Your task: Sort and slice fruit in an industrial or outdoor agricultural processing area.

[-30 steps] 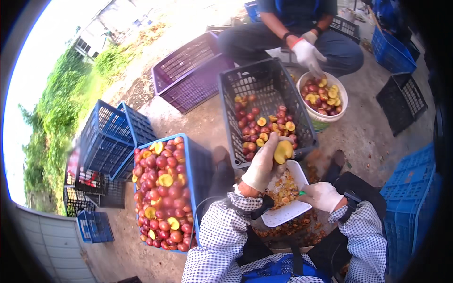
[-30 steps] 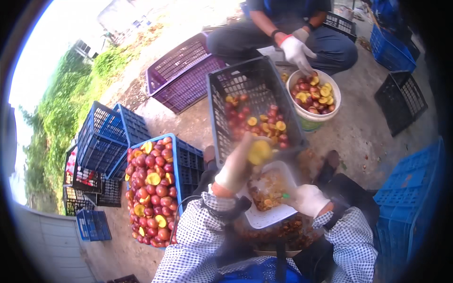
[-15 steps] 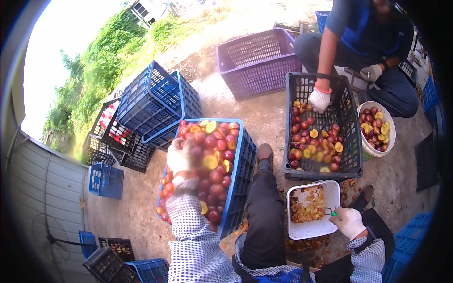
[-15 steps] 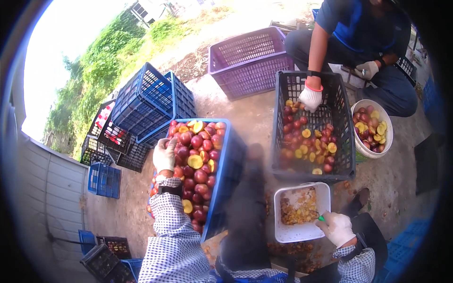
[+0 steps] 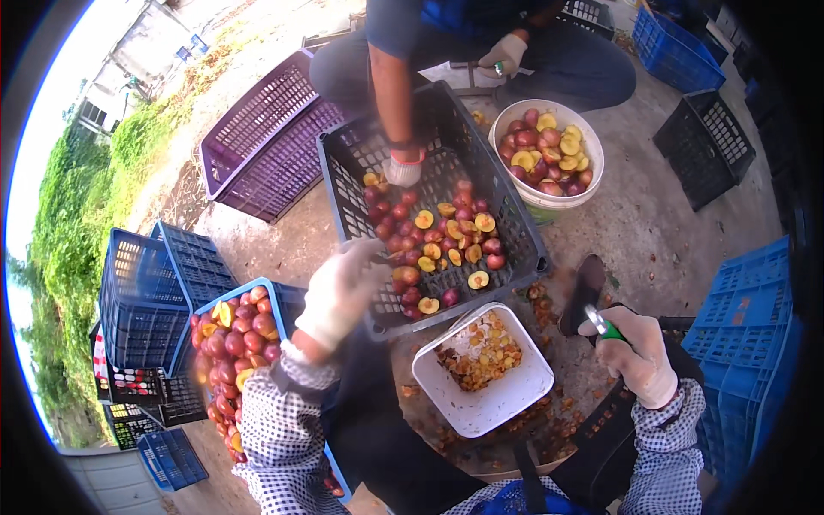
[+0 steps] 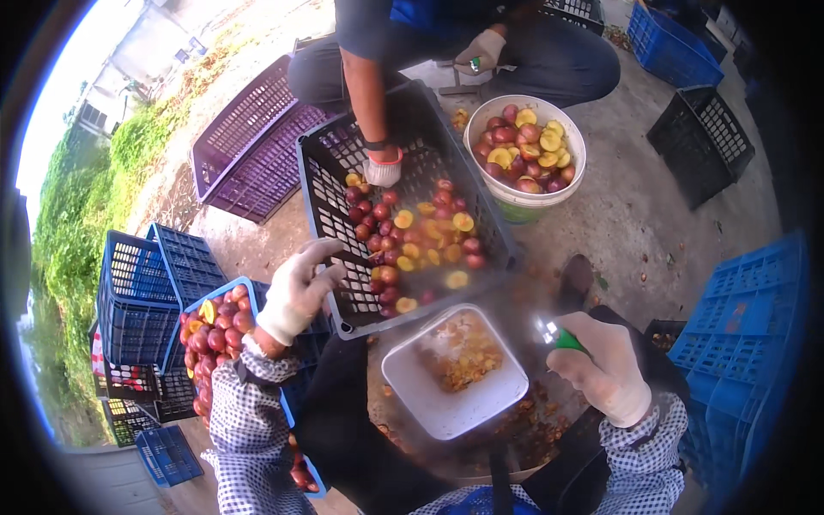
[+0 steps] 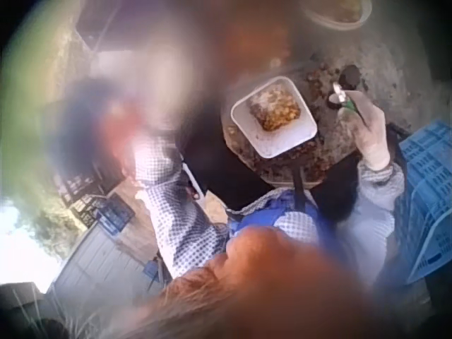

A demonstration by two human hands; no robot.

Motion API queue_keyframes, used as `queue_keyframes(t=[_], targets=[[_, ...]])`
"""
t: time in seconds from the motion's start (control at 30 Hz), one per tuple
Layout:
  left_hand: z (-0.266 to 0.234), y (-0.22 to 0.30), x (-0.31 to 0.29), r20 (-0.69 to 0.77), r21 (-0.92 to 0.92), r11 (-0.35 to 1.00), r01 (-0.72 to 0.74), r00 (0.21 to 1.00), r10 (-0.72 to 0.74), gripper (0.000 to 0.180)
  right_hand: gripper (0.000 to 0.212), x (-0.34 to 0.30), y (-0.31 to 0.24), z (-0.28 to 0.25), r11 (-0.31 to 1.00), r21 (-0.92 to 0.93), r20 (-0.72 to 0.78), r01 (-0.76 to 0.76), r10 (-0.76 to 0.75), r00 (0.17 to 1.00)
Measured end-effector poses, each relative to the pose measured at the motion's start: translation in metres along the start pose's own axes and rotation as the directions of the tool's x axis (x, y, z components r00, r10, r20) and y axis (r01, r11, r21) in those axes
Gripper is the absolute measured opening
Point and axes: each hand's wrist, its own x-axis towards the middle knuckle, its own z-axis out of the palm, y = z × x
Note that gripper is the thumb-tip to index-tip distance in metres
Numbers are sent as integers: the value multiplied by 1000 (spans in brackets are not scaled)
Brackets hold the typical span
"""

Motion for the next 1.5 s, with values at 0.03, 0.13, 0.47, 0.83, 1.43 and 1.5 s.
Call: queue_keyframes(t=[0.03, 0.13, 0.47, 0.83, 1.43, 1.5], targets=[[40, -12, 29, 131, 12, 989, -150, 980, 147, 36, 37, -4, 0, -9, 995, 76, -34, -61, 64, 997], [154, -87, 71, 522, 2, 971, -239, 828, 203, 28, 39, -6, 5, -27, 981, 163, -70, -102, 115, 991], [344, -164, 96, 647, 64, 998, 15, 761, -53, 56, 32, 8, 32, -21, 981, 37, -21, -189, 190, 982], [159, -36, 121, 603, -583, 618, 527, 791, -106, 44, 26, 3, 6, -13, 996, 34, 76, -82, 79, 994], [78, 154, -22, 230, -973, -22, 229, 967, -110, 58, 36, 7, 1, 36, 736, -374, -228, 564, -663, 713], [92, 138, -37, 259, -965, -43, 257, 965, -47, 61, 31, 2, -3, 45, 719, -424, -197, 551, -667, 719]])
